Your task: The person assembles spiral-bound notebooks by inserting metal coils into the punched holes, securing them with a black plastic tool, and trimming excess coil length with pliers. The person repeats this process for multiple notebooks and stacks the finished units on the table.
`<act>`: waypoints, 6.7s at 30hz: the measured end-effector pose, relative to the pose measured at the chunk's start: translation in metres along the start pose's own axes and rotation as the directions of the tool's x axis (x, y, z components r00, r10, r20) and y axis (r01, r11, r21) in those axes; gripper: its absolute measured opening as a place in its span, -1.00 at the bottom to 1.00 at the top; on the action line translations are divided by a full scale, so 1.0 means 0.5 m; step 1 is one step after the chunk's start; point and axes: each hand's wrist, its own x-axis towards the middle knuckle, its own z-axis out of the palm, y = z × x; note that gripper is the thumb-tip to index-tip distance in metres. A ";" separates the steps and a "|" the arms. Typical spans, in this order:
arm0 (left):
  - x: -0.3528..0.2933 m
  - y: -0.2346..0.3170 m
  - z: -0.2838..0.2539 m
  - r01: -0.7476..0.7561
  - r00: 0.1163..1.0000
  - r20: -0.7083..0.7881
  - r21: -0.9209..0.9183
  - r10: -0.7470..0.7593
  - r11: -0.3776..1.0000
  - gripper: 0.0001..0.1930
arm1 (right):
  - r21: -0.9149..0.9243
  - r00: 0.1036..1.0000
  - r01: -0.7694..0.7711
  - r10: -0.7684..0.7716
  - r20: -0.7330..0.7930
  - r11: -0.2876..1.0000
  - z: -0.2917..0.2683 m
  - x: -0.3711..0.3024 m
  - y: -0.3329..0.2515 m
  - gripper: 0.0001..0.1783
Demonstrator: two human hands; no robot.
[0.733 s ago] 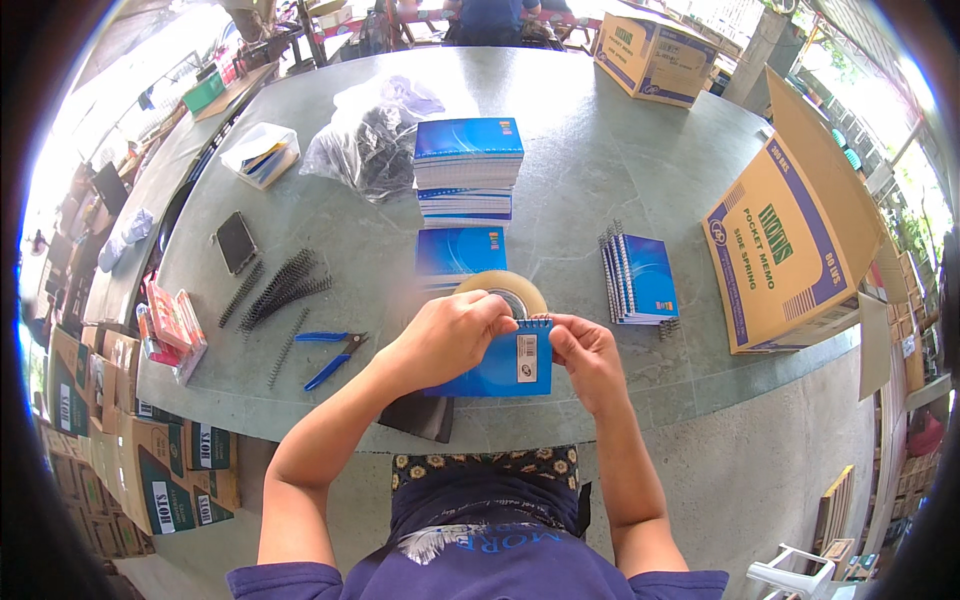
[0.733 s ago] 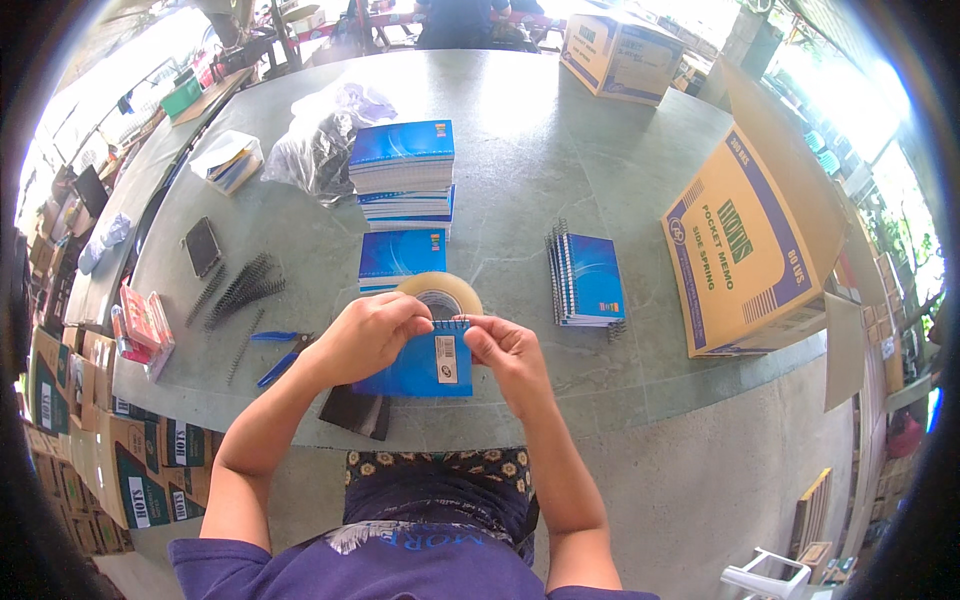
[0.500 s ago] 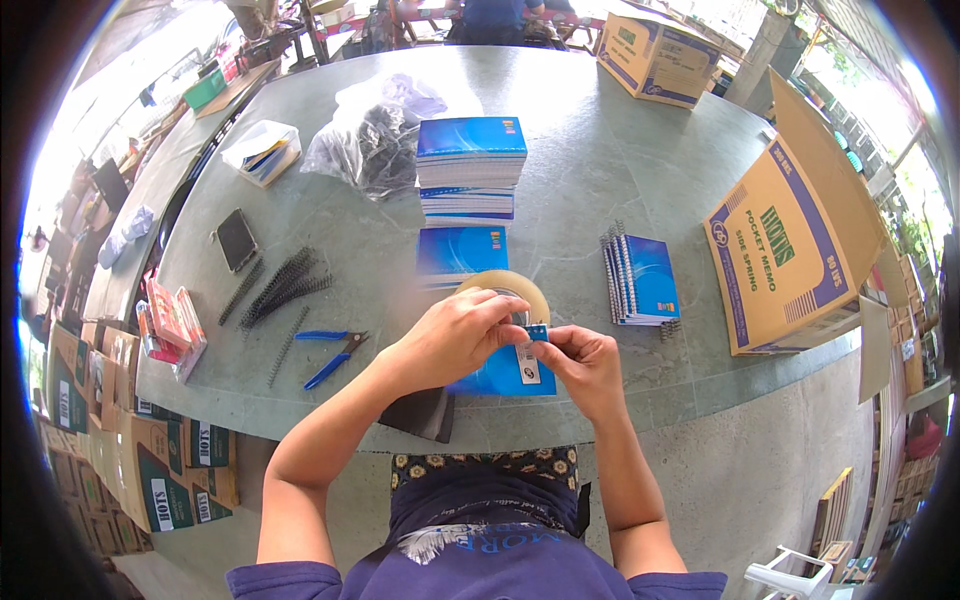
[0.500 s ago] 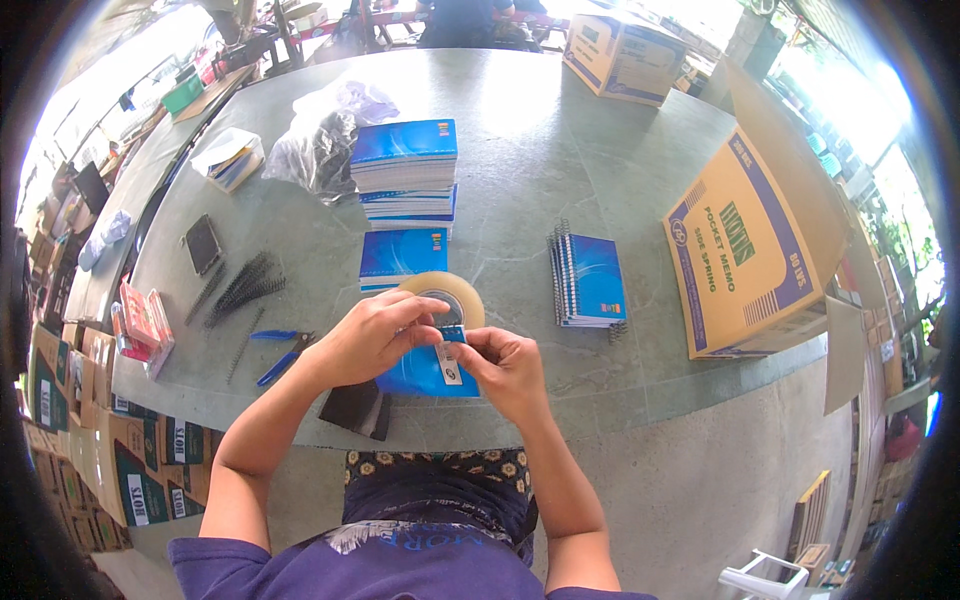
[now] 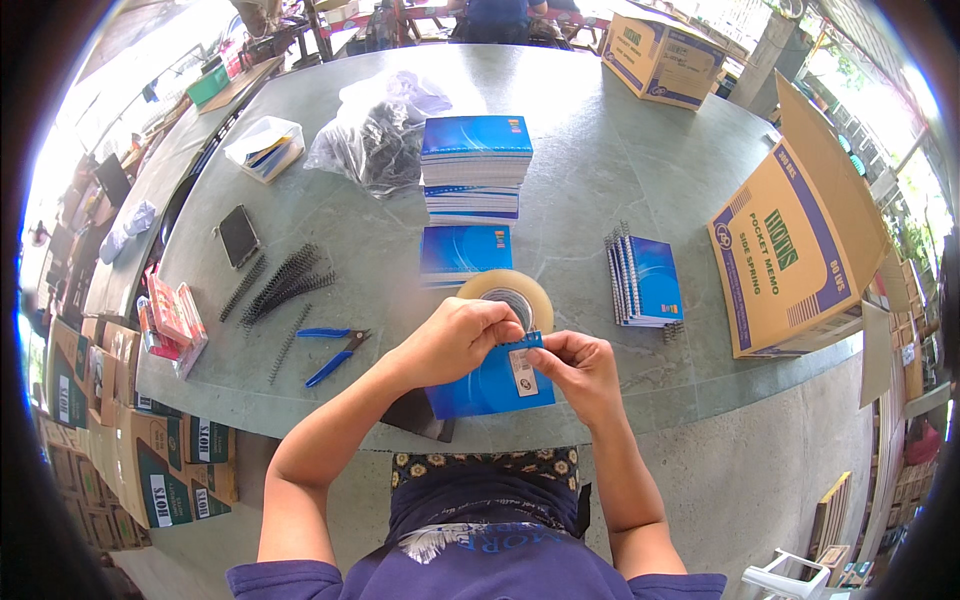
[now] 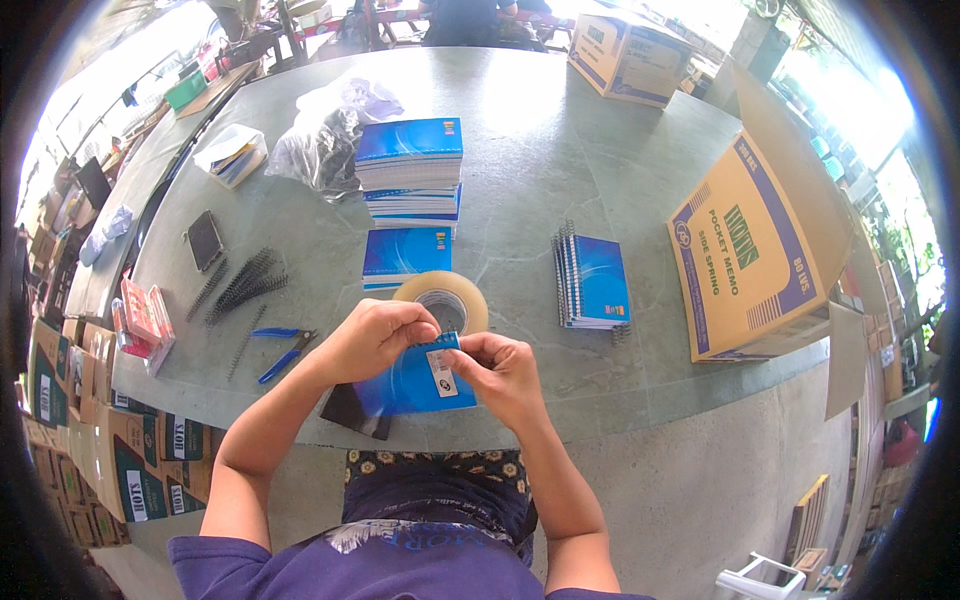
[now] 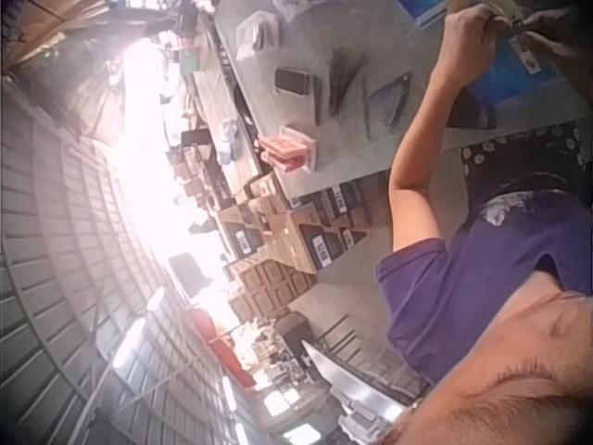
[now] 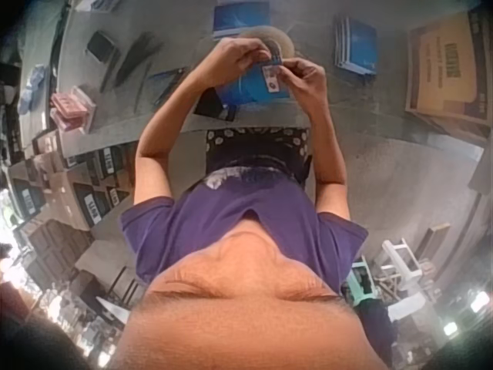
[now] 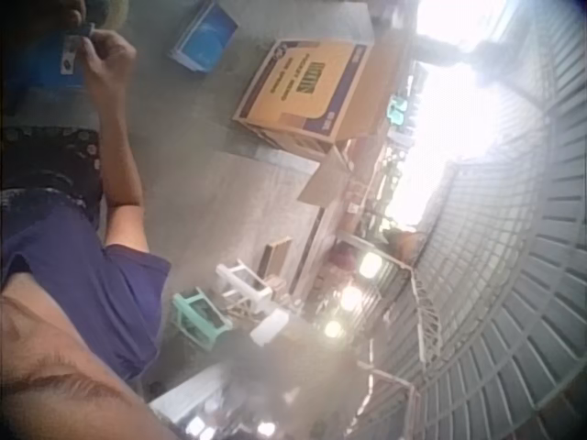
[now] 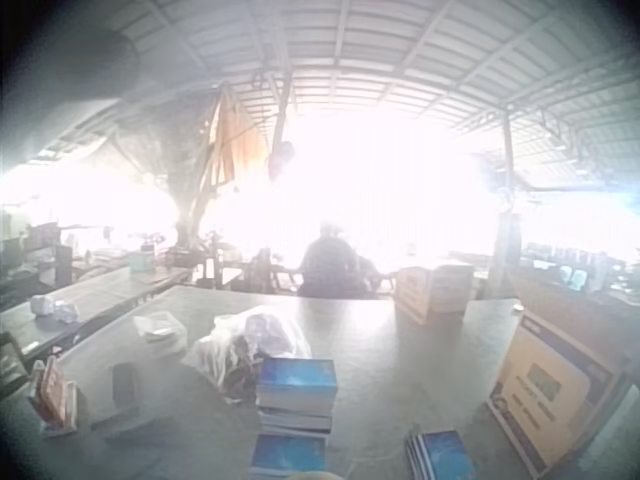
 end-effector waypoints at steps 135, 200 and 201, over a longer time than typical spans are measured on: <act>-0.030 0.017 -0.007 0.019 0.999 -0.049 0.063 -0.016 0.998 -0.79 | -0.110 0.979 0.155 -0.168 -0.116 0.982 -0.009 0.024 -0.040 -0.78; -0.050 0.022 0.031 0.028 0.976 -0.216 -0.004 -0.028 1.000 -0.73 | -0.545 0.978 0.149 -0.203 -0.039 0.825 -0.015 0.043 -0.071 -0.71; -0.049 0.023 0.028 0.034 0.971 -0.233 -0.045 -0.044 0.998 -0.72 | -0.538 0.982 0.153 -0.189 -0.011 0.829 -0.012 0.043 -0.083 -0.74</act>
